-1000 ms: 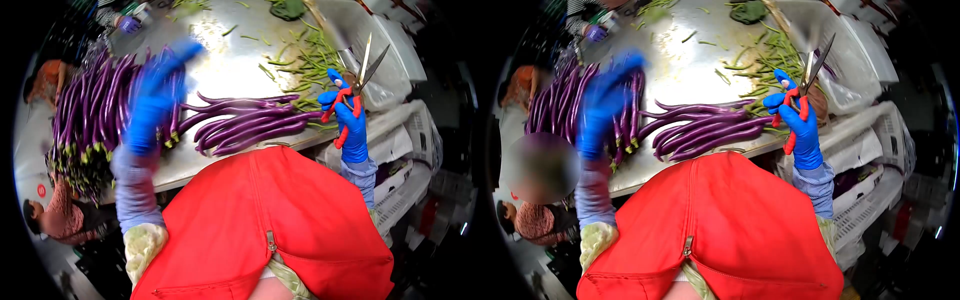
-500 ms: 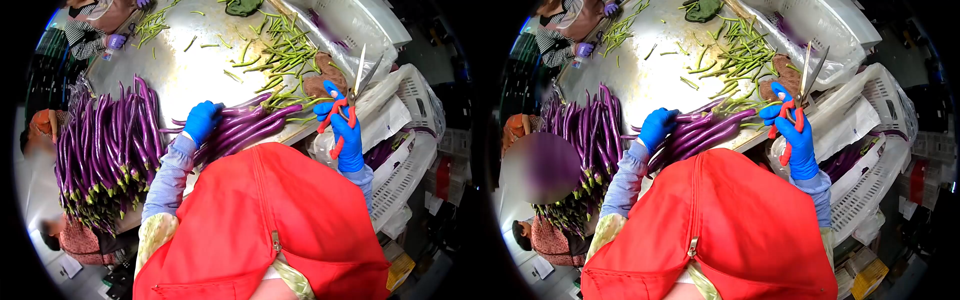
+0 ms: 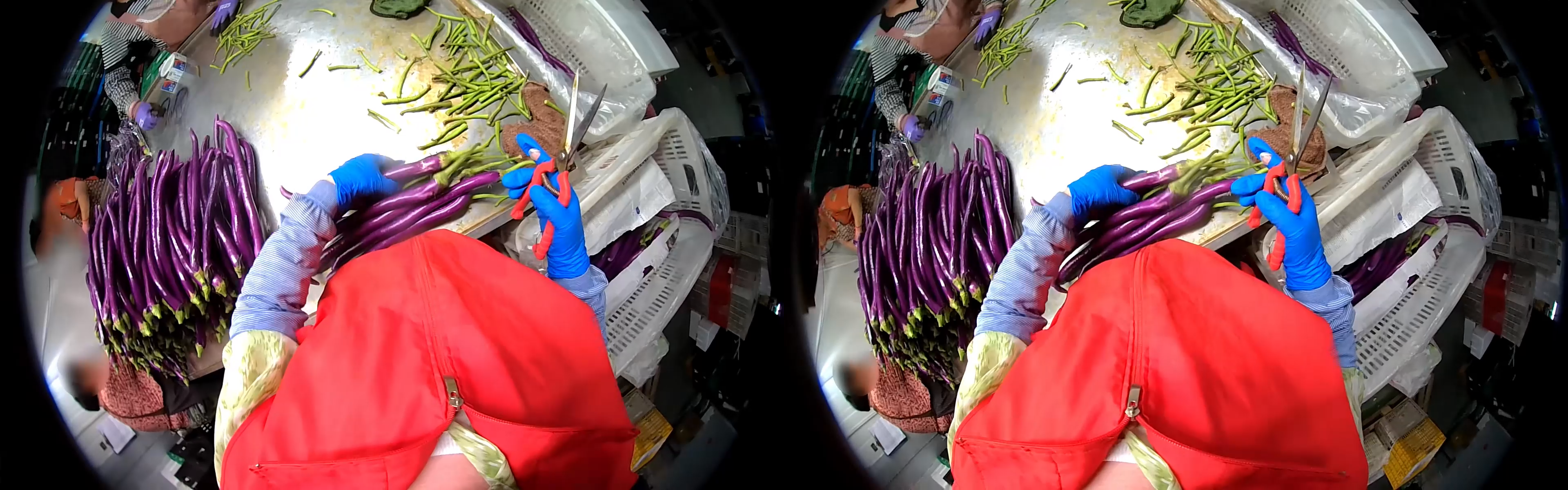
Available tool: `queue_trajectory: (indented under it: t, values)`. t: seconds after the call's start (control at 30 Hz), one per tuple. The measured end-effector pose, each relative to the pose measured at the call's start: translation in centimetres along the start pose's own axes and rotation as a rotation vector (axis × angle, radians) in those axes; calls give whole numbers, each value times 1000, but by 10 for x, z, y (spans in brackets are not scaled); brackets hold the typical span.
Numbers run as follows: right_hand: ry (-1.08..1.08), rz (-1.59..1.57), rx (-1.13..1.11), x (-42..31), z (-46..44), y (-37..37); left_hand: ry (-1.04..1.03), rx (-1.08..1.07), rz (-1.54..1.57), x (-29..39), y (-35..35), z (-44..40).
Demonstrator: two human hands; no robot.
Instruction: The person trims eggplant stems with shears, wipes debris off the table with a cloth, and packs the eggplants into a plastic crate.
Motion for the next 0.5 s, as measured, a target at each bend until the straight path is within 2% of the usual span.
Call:
queue_trajectory:
  t: [0.07, 0.1, 0.13, 0.2, 0.3, 0.33, 0.43, 0.5]
  values:
    - [-2, -1, 16, -2, 2, 0, 219, -117, 9, -4, 9, 3]
    - [-5, -3, 24, -2, 3, -1, 135, -81, -80, -10, 21, -1]
    - [-7, -6, 20, -1, 2, 0, 134, -33, -186, 8, 34, 13]
    - [-13, -7, 10, 1, 3, 3, 151, 19, -255, -6, 47, 22]
    - [-32, -10, 10, 6, 1, 2, 72, -52, 0, -33, 30, 40]
    - [-36, -7, 7, 7, 0, 1, 110, -17, -87, -16, 25, 52]
    - [-49, 48, -57, 6, -3, -5, -125, 176, -563, -1, 7, 52]
    - [-61, 67, -49, 6, -3, -8, -114, 238, -535, 4, 5, 55]
Point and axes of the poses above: each hand's wrist, its own z-axis away from the middle knuckle, its own y-axis out of the back of the hand, x = y × z, the point moved 6 cm from there along -z, towards the middle knuckle, and after that the axes turned 1 degree about -z, right-handed, at the moved point
